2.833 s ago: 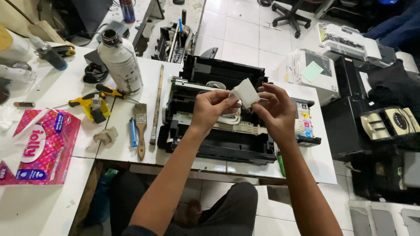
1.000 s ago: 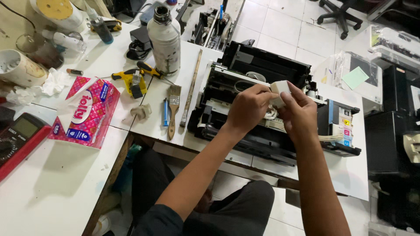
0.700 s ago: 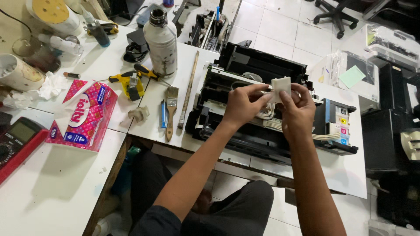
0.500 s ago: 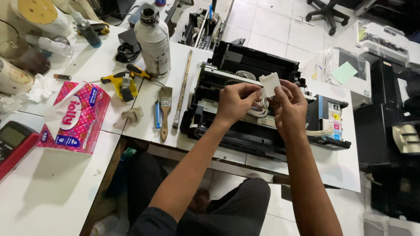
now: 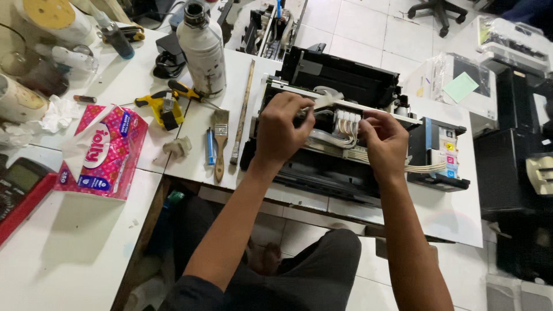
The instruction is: The person uses a screwdriver to loosen a screw on a disassembled printer. They then use a tissue to wipe a component inside the printer. Finally, they use a syringe to apply liquid to the component.
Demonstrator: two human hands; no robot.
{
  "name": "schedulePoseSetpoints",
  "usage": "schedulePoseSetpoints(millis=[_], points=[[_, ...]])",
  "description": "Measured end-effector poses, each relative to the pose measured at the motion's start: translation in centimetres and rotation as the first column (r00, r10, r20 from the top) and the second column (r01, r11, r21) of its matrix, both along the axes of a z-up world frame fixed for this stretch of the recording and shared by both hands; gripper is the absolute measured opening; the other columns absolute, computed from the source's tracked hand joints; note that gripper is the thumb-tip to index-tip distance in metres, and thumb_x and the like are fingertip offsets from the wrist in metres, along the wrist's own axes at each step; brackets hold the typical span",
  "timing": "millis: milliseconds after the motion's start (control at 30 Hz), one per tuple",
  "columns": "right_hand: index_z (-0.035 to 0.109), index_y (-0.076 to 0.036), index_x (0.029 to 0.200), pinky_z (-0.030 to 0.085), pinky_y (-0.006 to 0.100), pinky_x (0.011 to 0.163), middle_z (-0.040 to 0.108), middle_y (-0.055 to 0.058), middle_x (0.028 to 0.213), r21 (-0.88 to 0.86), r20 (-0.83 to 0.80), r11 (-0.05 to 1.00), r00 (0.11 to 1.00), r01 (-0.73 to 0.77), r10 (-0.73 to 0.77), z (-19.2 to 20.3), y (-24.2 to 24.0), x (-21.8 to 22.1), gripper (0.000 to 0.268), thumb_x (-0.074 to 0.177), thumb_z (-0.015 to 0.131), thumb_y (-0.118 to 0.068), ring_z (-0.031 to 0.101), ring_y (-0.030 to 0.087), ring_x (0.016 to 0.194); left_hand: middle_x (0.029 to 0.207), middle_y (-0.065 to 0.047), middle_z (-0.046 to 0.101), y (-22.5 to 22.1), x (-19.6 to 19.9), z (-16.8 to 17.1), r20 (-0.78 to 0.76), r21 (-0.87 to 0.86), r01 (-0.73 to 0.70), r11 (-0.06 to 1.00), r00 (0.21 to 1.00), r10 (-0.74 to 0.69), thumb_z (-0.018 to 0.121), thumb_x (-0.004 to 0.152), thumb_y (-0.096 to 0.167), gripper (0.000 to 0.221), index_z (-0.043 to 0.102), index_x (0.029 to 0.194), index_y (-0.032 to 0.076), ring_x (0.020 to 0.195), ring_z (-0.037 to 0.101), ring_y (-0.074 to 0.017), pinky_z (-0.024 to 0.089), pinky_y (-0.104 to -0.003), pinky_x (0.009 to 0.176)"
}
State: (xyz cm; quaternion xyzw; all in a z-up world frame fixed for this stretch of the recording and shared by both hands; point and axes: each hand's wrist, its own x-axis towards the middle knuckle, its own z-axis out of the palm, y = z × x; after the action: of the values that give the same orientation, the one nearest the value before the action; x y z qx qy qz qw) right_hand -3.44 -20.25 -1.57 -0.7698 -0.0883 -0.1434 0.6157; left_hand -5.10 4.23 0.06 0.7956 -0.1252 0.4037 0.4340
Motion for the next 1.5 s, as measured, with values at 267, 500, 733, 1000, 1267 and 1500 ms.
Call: schedulePoseSetpoints(millis=[267,500,733,1000,1267,1500], points=[[0.066,-0.002,0.140,0.066,0.036,0.071,0.075,0.022,0.102,0.434,-0.117,0.871,0.944,-0.229,0.307,2.0,0.5,-1.3,0.036,0.112,0.058,-0.024,0.079,0.031,0.086,0.124,-0.013,0.074,0.2,-2.1,2.9,0.465,0.332,-0.048,0.942,0.877,-0.119,0.077,0.096,0.000,0.010,0.079,0.095,0.010,0.098,0.073,-0.0279,0.060,-0.038,0.078],[0.064,0.009,0.142,0.065,0.040,0.079,0.074,0.029,0.112,0.393,-0.112,0.854,0.904,-0.342,0.413,1.1,1.6,-2.3,0.042,0.102,0.069,-0.005,0.075,0.030,0.094,0.127,-0.006,0.076,0.6,-2.4,2.5,0.508,0.286,-0.098,0.953,0.859,-0.064,0.080,0.096,0.006,0.013,0.079,0.097,0.018,0.091,0.067,-0.0213,0.054,-0.034,0.073],[0.058,0.010,0.147,0.064,0.045,0.077,0.072,0.032,0.108,0.392,-0.042,0.843,0.909,-0.367,0.415,0.9,1.6,-1.5,0.046,0.105,0.064,-0.008,0.076,0.035,0.090,0.083,-0.005,0.078,0.5,-2.2,2.3,0.237,0.029,0.115,0.993,0.964,-0.119,0.085,0.091,0.007,0.007,0.082,0.089,0.013,0.071,0.069,-0.0204,0.060,-0.031,0.064],[0.064,0.001,0.143,0.065,0.035,0.074,0.074,0.023,0.098,0.533,-0.143,0.816,0.927,-0.223,0.347,1.6,0.3,-1.2,0.036,0.115,0.054,-0.020,0.080,0.032,0.086,0.072,-0.018,0.076,1.8,-2.3,3.0,-0.243,-0.955,-0.065,0.288,0.727,-0.642,0.083,0.096,0.024,0.025,0.080,0.084,0.002,0.061,0.074,-0.0192,0.064,-0.030,0.061],[0.068,-0.001,0.136,0.064,0.034,0.072,0.076,0.019,0.094,0.624,-0.212,0.776,0.935,-0.094,0.284,2.3,0.5,-1.3,0.038,0.115,0.053,-0.029,0.079,0.032,0.081,0.085,-0.019,0.081,0.2,-2.0,2.2,-0.424,-0.656,0.052,0.753,0.800,-0.425,0.087,0.093,0.026,0.022,0.085,0.102,0.006,0.076,0.080,-0.0240,0.068,-0.034,0.065],[0.066,0.006,0.141,0.065,0.035,0.071,0.072,0.027,0.099,0.461,-0.112,0.870,0.961,-0.176,0.254,1.9,0.8,-2.1,0.035,0.107,0.065,-0.003,0.078,0.034,0.082,0.075,-0.011,0.079,-0.8,-2.4,2.1,-0.477,-0.563,0.196,0.803,0.717,-0.509,0.087,0.092,0.039,0.028,0.086,0.103,0.013,0.073,0.075,-0.0150,0.060,-0.034,0.061]])
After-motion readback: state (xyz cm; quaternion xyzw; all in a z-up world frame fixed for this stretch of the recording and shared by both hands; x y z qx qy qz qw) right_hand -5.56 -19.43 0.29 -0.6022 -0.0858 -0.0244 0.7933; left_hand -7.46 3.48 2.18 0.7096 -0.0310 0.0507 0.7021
